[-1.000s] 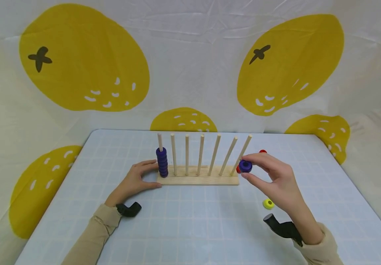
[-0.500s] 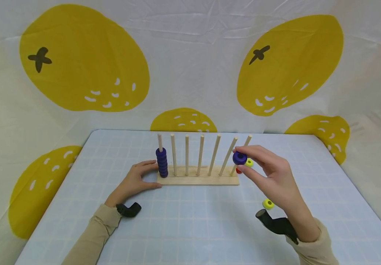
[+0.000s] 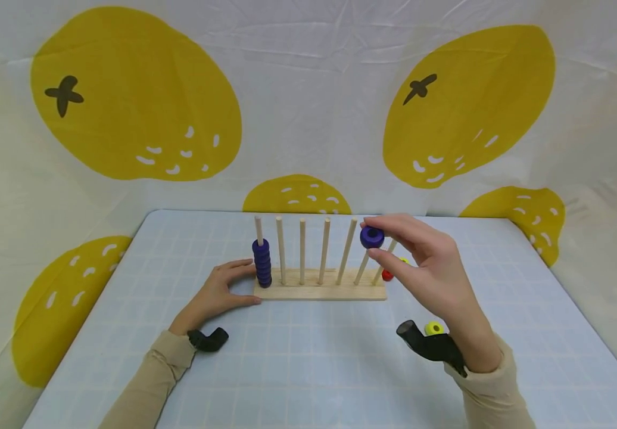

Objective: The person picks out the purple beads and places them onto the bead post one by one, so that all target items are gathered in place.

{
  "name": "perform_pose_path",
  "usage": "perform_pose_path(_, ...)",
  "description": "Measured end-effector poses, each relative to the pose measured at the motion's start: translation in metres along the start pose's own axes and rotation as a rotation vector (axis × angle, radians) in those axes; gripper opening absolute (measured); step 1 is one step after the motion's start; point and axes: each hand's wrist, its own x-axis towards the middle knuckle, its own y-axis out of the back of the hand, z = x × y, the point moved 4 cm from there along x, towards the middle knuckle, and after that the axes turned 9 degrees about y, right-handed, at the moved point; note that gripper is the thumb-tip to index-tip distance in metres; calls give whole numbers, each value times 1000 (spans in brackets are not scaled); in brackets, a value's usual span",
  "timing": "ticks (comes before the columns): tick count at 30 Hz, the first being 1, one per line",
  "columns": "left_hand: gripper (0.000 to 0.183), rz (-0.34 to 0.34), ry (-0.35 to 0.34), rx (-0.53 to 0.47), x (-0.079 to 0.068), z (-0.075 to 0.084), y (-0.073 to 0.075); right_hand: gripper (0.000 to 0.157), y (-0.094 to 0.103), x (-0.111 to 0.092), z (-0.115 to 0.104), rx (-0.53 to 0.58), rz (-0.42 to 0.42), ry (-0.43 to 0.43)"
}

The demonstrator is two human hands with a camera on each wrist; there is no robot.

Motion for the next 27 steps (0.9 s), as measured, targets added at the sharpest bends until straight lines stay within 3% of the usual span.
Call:
perform_pose_path(8, 67, 1, -12, 5, 0, 0, 0, 43, -11, 18, -2, 65, 7, 47)
perform_pose_path(27, 68, 4, -9, 0, 0, 1, 0, 38, -38, 60, 4, 150, 24, 23)
